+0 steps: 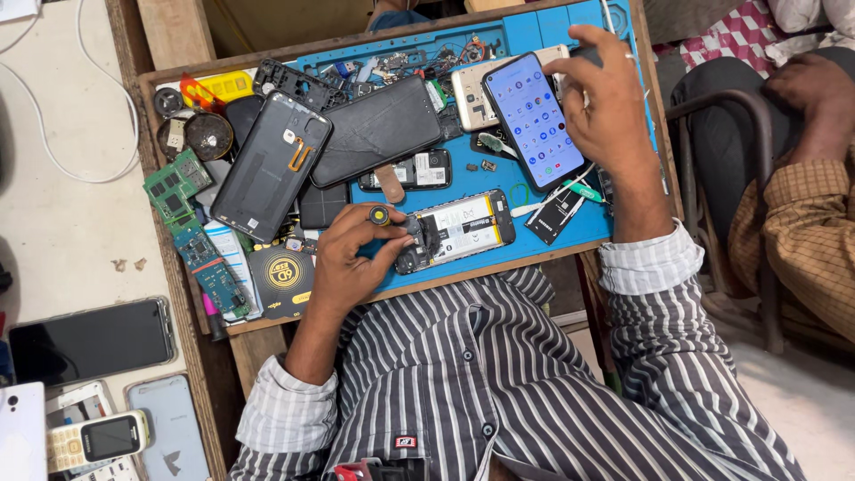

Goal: The person uses a yellow screwdriver to work on the internal components of a disassembled smartphone while also operating a second smartphone with the other hand. The person adjusts parts inside the phone chassis and navigates menus on the second device.

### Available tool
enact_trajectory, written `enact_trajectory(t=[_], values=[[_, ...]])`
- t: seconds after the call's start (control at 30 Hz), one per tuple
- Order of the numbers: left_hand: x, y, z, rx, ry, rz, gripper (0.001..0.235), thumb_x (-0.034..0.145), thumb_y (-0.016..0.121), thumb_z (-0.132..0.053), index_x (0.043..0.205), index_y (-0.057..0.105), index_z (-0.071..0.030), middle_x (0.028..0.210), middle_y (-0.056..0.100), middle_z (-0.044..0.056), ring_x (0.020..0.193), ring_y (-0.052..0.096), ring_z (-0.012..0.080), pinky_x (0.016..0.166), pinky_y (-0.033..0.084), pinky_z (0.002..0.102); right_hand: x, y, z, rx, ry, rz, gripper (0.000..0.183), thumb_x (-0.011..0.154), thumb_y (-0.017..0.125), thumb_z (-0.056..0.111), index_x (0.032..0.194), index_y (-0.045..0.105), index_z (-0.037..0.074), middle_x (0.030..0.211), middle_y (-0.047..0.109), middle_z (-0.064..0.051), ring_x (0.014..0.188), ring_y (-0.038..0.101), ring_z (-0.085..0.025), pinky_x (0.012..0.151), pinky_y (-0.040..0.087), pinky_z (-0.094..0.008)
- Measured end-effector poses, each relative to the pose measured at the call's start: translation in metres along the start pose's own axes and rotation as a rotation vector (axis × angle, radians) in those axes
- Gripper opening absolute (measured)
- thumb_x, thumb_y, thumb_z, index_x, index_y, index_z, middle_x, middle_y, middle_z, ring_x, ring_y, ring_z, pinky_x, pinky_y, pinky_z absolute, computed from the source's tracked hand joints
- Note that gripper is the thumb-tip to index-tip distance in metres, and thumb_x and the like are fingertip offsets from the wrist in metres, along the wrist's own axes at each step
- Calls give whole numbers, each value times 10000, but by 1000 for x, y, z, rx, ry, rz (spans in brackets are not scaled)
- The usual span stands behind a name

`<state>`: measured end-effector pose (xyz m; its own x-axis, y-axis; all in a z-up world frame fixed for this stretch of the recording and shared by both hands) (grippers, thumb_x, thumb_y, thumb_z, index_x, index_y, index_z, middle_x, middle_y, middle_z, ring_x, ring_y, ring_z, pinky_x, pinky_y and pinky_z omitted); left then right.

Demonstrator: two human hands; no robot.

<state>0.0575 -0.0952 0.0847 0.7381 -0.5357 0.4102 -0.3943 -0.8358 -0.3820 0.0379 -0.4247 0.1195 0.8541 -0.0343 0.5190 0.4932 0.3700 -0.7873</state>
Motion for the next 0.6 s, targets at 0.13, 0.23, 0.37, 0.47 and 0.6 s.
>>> enact_trajectory(t=[0.13, 0.23, 0.37, 0.47, 0.6], values=[[0, 1, 0, 4, 4, -1, 150, 794, 870, -60, 885, 755, -33, 1069, 755, 73, 1025, 715, 205, 893, 564, 339, 0, 1, 4, -20, -29, 11, 302, 976, 652, -51, 1214, 763, 99, 1511, 558, -191, 1324, 562, -398, 1093, 472, -479], [0, 1, 0, 2, 4, 0, 151, 797, 871, -64, 886, 753, -34, 1069, 753, 70, 1024, 715, 204, 890, 565, 337, 0, -1, 7, -36, -39, -3, 268, 982, 654, -47, 1186, 760, 91, 1527, 550, -189, 1347, 557, -401, 1110, 473, -476], [0, 0, -1, 8, 9, -1, 153, 794, 867, -63, 891, 752, -33, 1073, 750, 70, 1028, 712, 210, 885, 570, 332, 2, -1, 9, -53, -19, 19, 264, 990, 650, -42, 1204, 748, 78, 1521, 547, -206, 1318, 556, -404, 1090, 469, -482], [0, 1, -1, 13, 7, -2, 154, 791, 871, -64, 890, 757, -35, 1064, 754, 65, 1016, 716, 206, 880, 566, 336, 1, 1, 19, -68, -56, 58, 299, 964, 627, -65, 1219, 732, 51, 1466, 556, -217, 1259, 582, -375, 1032, 478, -469], [1, 0, -1, 18, 8, -1, 156, 787, 869, -64, 883, 750, -32, 1067, 751, 71, 1020, 716, 211, 877, 567, 337, -2, 2, 11, -23, 127, 125, 384, 946, 619, -70, 1273, 760, 74, 1119, 561, -156, 1001, 609, -293, 863, 517, -408]])
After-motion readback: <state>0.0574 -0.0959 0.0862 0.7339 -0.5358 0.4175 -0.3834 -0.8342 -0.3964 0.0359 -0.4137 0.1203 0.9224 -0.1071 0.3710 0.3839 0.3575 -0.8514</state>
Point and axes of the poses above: each hand's wrist, its own x-axis towards the middle knuckle, its own y-axis out of the palm, z = x × y, the point moved 9 cm from there along x, towards the middle knuckle
